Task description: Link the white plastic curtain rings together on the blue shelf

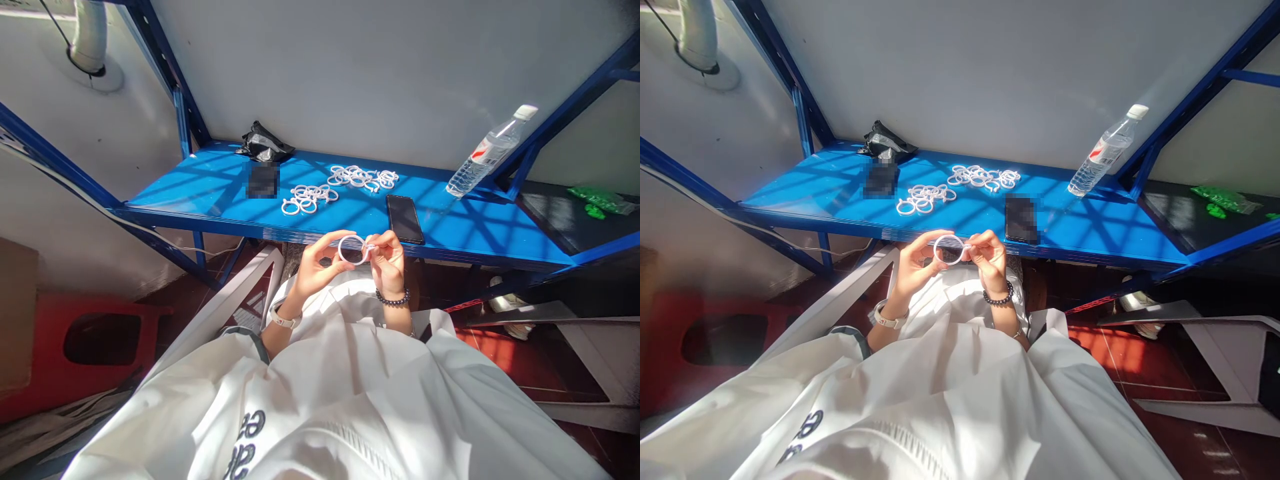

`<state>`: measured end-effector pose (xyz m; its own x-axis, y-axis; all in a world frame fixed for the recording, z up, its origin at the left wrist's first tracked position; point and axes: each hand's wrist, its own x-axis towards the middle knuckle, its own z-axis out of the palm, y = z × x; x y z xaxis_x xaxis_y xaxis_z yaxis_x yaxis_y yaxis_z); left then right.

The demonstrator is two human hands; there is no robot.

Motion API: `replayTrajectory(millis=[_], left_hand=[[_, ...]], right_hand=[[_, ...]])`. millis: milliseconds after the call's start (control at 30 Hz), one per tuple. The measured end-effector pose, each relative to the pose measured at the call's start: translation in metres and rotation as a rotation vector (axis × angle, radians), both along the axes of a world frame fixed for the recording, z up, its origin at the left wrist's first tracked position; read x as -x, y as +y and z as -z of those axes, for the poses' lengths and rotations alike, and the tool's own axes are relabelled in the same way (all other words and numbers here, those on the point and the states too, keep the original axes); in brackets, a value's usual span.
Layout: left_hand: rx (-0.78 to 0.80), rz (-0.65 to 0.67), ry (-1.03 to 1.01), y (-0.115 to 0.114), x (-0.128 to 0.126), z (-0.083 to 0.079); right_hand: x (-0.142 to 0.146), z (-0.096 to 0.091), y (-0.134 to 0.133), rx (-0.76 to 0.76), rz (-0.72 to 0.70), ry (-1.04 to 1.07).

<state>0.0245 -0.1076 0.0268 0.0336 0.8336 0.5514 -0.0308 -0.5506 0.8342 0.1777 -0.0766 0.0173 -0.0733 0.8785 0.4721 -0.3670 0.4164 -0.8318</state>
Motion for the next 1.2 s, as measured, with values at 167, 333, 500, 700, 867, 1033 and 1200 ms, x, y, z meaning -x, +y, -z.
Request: replayTrajectory(millis=[167,333,500,700,867,1033,1200], left_hand=[[0.000,-0.019,0.003,-0.001,0.001,0.000],[-0.009,-0.029,0.009,-0.001,-0.001,0.002],[-0.004,-0.037,0.010,-0.003,-0.002,0.001],[0.011,-0.050,0.002,-0.004,-0.003,-0.001],[-0.007,-0.087,0.005,-0.002,-0.004,0.002],[0.007,-0.113,0.038,0.000,-0.005,0.003],[-0.012,-0.238,0.168,0.017,-0.002,0.017]], right_hand=[[0.002,-0.003,-0.001,0.030,-0.018,-0.011],[0.002,-0.003,0.000,0.018,-0.039,-0.009],[0.001,-0.002,-0.001,0.015,-0.023,-0.042],[0.003,-0.002,-0.001,0.008,-0.007,-0.038],[0.004,-0.003,-0.001,0.025,0.001,-0.024],[0.003,-0.002,0.000,0.091,-0.031,-0.002],[0.000,0.004,0.011,0.203,0.040,-0.103]])
